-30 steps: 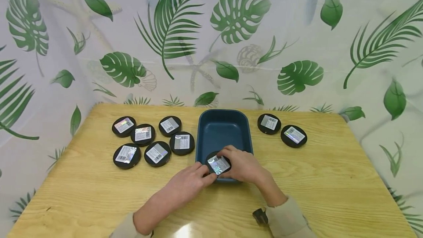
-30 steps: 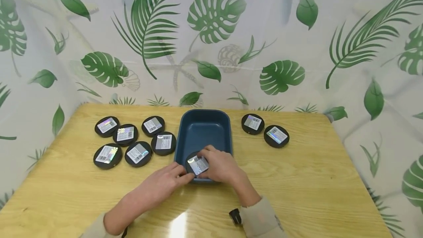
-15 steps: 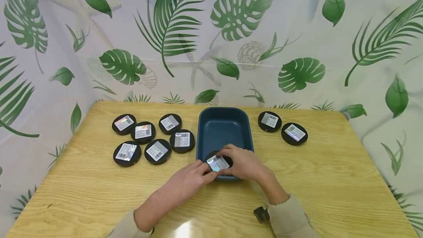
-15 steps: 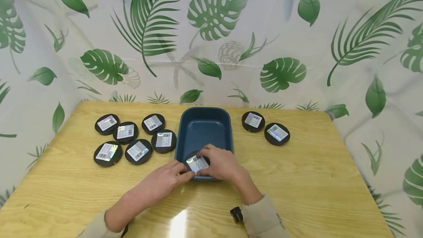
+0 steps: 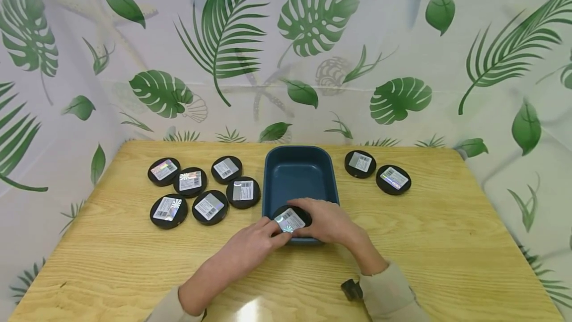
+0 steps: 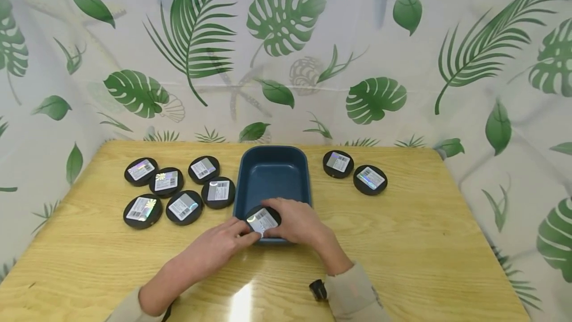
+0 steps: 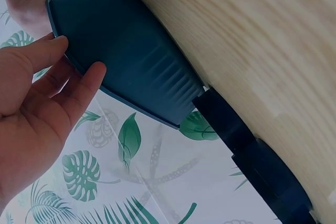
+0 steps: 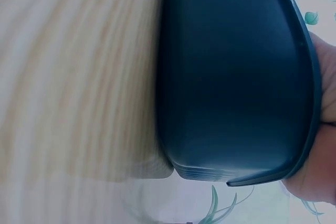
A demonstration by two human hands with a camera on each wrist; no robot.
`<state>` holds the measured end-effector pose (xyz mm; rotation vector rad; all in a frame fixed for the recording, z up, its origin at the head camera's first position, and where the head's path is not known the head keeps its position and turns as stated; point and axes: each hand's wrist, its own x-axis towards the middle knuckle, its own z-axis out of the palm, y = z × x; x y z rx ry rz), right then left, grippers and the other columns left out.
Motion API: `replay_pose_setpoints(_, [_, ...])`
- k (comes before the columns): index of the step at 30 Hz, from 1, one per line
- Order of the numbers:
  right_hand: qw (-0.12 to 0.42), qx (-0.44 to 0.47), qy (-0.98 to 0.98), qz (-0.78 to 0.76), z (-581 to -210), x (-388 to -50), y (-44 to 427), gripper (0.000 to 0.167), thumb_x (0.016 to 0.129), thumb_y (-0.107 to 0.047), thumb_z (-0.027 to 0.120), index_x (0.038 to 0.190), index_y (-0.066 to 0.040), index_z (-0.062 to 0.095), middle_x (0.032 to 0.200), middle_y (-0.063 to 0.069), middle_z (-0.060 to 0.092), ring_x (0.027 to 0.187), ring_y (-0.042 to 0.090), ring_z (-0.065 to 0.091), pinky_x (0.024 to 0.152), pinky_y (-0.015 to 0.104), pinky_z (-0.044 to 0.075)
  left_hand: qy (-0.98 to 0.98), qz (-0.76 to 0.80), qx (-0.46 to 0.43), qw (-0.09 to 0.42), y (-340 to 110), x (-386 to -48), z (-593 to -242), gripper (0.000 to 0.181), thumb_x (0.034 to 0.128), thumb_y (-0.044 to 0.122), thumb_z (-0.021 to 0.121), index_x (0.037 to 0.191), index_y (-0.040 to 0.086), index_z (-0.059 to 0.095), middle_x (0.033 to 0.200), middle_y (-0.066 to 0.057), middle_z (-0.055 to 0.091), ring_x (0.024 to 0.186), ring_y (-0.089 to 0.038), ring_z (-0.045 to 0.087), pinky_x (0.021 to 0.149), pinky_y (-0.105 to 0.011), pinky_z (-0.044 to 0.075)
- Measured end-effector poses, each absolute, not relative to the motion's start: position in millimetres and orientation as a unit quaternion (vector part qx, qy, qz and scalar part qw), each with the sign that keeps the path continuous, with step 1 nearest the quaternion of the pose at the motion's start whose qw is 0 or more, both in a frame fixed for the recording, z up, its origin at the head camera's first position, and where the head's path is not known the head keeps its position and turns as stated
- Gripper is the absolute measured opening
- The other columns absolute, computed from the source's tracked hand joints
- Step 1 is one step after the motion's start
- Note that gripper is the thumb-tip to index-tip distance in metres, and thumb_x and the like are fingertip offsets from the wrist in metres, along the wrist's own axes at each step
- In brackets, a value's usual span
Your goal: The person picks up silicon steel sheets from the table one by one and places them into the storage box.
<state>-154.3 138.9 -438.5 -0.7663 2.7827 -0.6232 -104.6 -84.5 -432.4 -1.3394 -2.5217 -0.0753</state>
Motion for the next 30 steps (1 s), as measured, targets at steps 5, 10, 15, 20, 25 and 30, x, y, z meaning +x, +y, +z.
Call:
replay_pose_setpoints(5, [0.113, -0.249, 0.939, -0.210, -436.8, -154.6, 138.0, 0.066, 0.084, -0.038, 0.080, 0.142, -0.019, 0.056, 0.137, 0.008, 0.061, 0.119, 0.029, 0.061, 0.090, 0.048, 0.052, -0.876, -0.024, -0.463, 0.133, -84.6, -105.2, -432.3, 0.030, 0.0900, 0.012, 0.071, 0.119, 0.020, 0.071, 0.103, -0.002, 0.063, 0.090, -0.016, 0.056, 0.077, -0.023, 0.053])
replay_pose_setpoints(10, [0.123, -0.250, 0.939, -0.202, -436.7, -154.6, 138.4, 0.060, 0.088, -0.037, 0.075, 0.142, -0.021, 0.056, 0.136, 0.008, 0.062, 0.116, 0.030, 0.063, 0.086, 0.048, 0.052, -0.875, -0.021, -0.463, 0.137, -85.1, -105.0, -433.2, 0.031, 0.0894, 0.011, 0.071, 0.119, 0.020, 0.070, 0.102, -0.002, 0.063, 0.090, -0.017, 0.057, 0.077, -0.024, 0.053])
replay_pose_setpoints(15, [0.121, -0.266, 0.934, -0.206, -436.5, -154.9, 140.1, 0.056, 0.093, -0.033, 0.070, 0.145, -0.020, 0.053, 0.135, 0.009, 0.062, 0.110, 0.029, 0.065, 0.083, 0.047, 0.053, -0.873, -0.022, -0.465, 0.146, -84.9, -105.5, -433.9, 0.031, 0.0893, 0.011, 0.071, 0.119, 0.020, 0.070, 0.101, -0.001, 0.063, 0.089, -0.016, 0.057, 0.077, -0.024, 0.053])
replay_pose_setpoints(20, [0.116, -0.279, 0.928, -0.217, -436.4, -153.7, 142.4, 0.056, 0.095, -0.028, 0.068, 0.147, -0.017, 0.050, 0.133, 0.010, 0.063, 0.101, 0.025, 0.067, 0.079, 0.043, 0.052, -0.872, -0.022, -0.467, 0.145, -84.4, -105.4, -433.9, 0.031, 0.0894, 0.010, 0.071, 0.119, 0.020, 0.070, 0.104, -0.001, 0.062, 0.089, -0.016, 0.057, 0.078, -0.024, 0.053])
replay_pose_setpoints(25, [0.115, -0.279, 0.927, -0.221, -436.2, -153.4, 142.9, 0.056, 0.095, -0.026, 0.068, 0.147, -0.016, 0.050, 0.132, 0.010, 0.063, 0.101, 0.024, 0.066, 0.078, 0.042, 0.052, -0.873, -0.020, -0.467, 0.142, -84.1, -104.9, -433.4, 0.031, 0.0895, 0.010, 0.071, 0.119, 0.020, 0.070, 0.105, -0.002, 0.062, 0.090, -0.016, 0.057, 0.079, -0.024, 0.053])
replay_pose_setpoints(30, [0.114, -0.272, 0.928, -0.226, -436.4, -153.8, 141.8, 0.056, 0.095, -0.026, 0.068, 0.146, -0.015, 0.050, 0.133, 0.010, 0.063, 0.104, 0.025, 0.066, 0.080, 0.043, 0.052, -0.875, -0.019, -0.464, 0.138, -84.3, -104.0, -432.0, 0.031, 0.0896, 0.010, 0.070, 0.119, 0.020, 0.070, 0.105, -0.002, 0.062, 0.090, -0.017, 0.056, 0.078, -0.025, 0.053])
